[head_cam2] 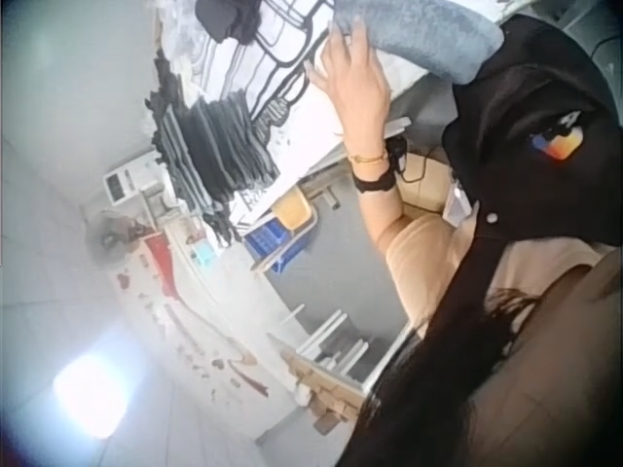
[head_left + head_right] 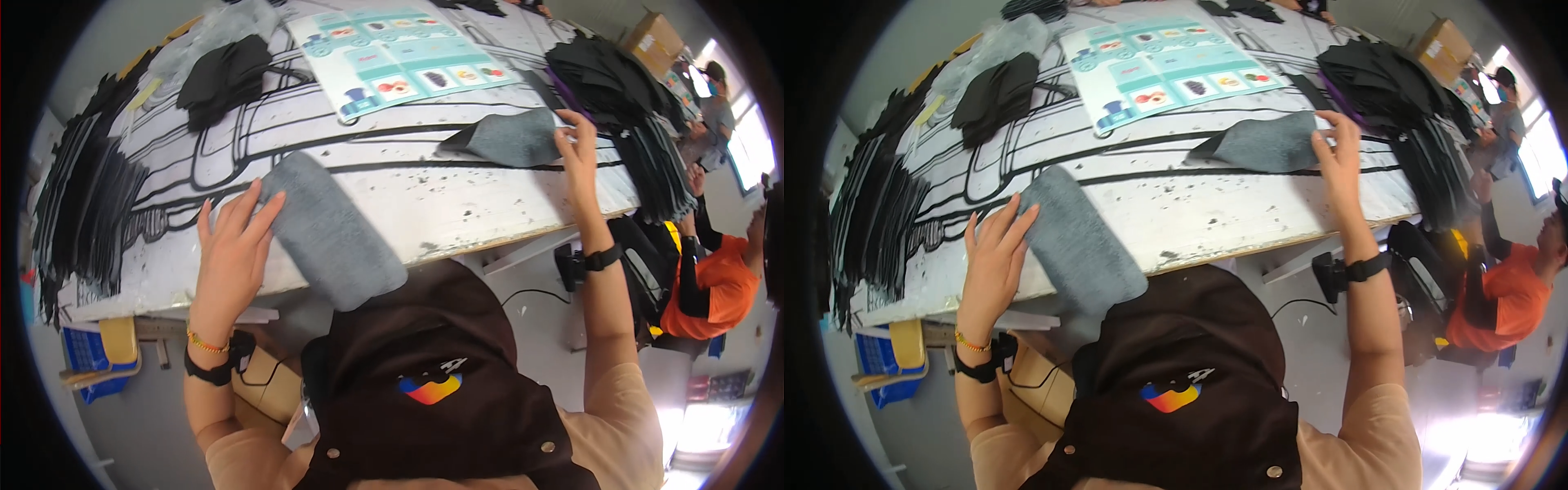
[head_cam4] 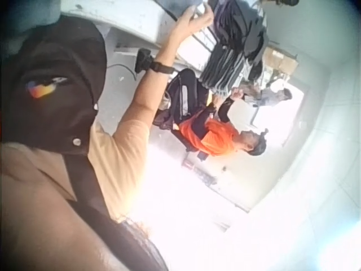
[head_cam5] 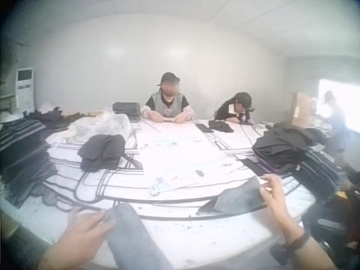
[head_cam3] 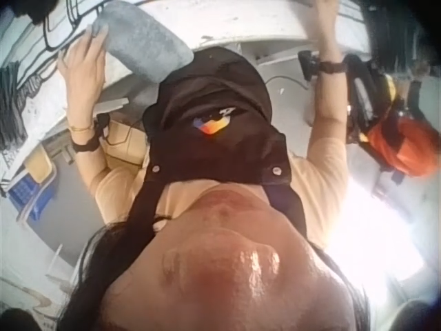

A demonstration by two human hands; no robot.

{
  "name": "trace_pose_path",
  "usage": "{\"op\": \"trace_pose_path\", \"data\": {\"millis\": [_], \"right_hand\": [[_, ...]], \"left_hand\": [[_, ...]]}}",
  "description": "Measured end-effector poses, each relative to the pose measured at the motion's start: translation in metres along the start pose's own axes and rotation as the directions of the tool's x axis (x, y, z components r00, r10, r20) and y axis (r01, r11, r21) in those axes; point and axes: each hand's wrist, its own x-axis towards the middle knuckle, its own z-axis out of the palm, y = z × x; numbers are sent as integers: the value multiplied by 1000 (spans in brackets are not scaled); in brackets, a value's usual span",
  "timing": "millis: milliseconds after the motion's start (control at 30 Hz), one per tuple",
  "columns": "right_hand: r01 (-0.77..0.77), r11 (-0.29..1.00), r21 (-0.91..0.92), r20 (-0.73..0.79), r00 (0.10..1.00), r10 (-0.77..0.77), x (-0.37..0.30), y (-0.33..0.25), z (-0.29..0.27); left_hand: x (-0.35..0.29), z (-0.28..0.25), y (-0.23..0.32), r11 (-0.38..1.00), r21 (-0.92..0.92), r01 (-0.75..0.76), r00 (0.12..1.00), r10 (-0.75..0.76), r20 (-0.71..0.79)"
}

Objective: Applying adhesive material to shoe components at a production table.

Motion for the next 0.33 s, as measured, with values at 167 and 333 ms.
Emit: {"op": "trace_pose_path", "data": {"millis": [167, 333], "right_hand": [[272, 823, -499, -29, 944, -329, 0, -6, -10], [662, 745, -82, 434, 697, -571, -75, -109, 42]], "left_hand": [[0, -6, 8, 999, 43, 20, 1000, -20, -15], [-3, -2, 7, 996, 79, 41, 999, -40, -21]]}}
